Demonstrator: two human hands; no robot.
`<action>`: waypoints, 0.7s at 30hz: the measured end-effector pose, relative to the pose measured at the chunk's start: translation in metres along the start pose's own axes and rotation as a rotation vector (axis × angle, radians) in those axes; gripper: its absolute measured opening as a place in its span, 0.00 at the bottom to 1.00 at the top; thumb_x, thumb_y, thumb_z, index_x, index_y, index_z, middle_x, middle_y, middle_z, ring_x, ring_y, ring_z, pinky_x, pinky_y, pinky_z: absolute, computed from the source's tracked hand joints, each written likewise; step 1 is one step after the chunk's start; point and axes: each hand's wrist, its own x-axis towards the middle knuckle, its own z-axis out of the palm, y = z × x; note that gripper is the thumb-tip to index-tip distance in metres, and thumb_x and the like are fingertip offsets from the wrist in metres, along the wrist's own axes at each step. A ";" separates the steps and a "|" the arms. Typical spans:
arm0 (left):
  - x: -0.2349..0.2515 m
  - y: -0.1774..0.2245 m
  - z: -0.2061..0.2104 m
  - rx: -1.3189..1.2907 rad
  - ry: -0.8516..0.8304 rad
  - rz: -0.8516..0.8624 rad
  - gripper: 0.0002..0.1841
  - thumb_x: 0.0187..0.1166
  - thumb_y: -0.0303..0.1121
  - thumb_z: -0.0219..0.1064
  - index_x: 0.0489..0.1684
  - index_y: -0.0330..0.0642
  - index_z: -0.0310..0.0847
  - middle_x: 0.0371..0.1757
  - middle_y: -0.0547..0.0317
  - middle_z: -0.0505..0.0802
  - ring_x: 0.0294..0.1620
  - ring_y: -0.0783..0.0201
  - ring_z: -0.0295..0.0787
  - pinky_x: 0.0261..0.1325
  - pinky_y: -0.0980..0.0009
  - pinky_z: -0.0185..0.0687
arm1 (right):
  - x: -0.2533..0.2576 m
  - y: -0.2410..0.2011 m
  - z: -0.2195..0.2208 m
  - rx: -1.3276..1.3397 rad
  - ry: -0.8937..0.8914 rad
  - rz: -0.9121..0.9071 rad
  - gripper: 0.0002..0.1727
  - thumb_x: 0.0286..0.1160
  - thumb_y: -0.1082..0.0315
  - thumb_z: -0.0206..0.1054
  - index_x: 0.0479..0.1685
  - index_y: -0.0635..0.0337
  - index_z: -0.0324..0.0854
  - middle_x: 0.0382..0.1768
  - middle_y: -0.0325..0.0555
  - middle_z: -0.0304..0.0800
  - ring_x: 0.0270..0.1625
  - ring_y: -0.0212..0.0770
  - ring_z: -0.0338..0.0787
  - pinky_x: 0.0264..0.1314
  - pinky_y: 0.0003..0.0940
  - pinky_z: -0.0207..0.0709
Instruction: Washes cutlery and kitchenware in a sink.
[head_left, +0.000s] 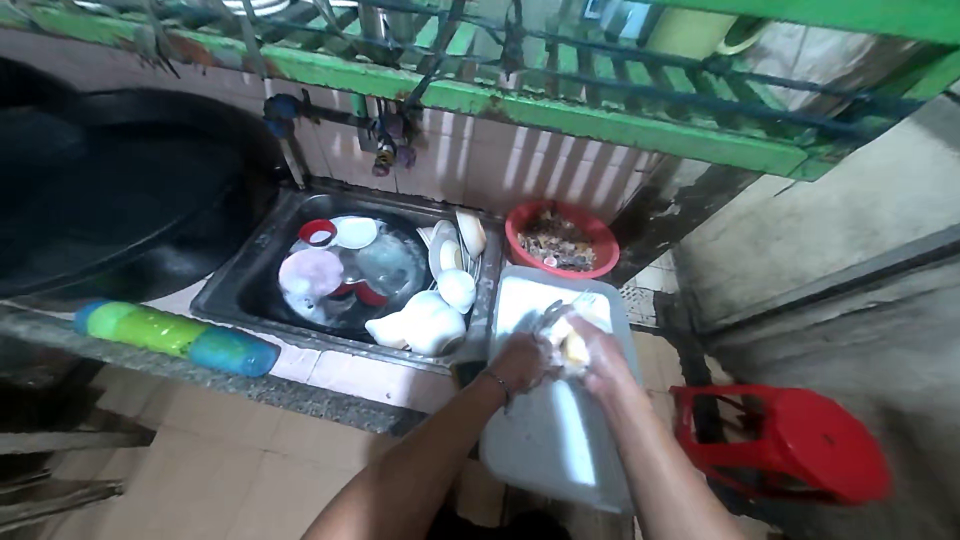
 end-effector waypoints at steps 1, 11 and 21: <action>-0.003 0.000 0.001 0.000 -0.035 -0.006 0.16 0.95 0.39 0.51 0.52 0.36 0.79 0.26 0.60 0.78 0.18 0.71 0.69 0.22 0.76 0.68 | 0.007 0.000 -0.006 0.044 0.025 -0.023 0.21 0.88 0.51 0.61 0.64 0.58 0.79 0.38 0.44 0.88 0.34 0.36 0.87 0.35 0.37 0.84; -0.020 0.009 -0.008 0.384 0.277 0.218 0.19 0.92 0.38 0.57 0.55 0.27 0.85 0.52 0.33 0.92 0.57 0.40 0.90 0.65 0.44 0.81 | -0.037 -0.010 0.001 -0.452 -0.100 -0.108 0.20 0.89 0.62 0.63 0.73 0.60 0.75 0.51 0.53 0.88 0.46 0.44 0.88 0.50 0.47 0.84; 0.013 0.002 -0.068 -0.376 0.478 0.015 0.12 0.85 0.37 0.66 0.48 0.35 0.78 0.22 0.60 0.77 0.16 0.68 0.69 0.20 0.70 0.71 | -0.068 -0.005 0.041 -0.598 -0.516 -0.126 0.17 0.85 0.60 0.68 0.63 0.62 0.81 0.44 0.49 0.89 0.42 0.40 0.89 0.49 0.39 0.85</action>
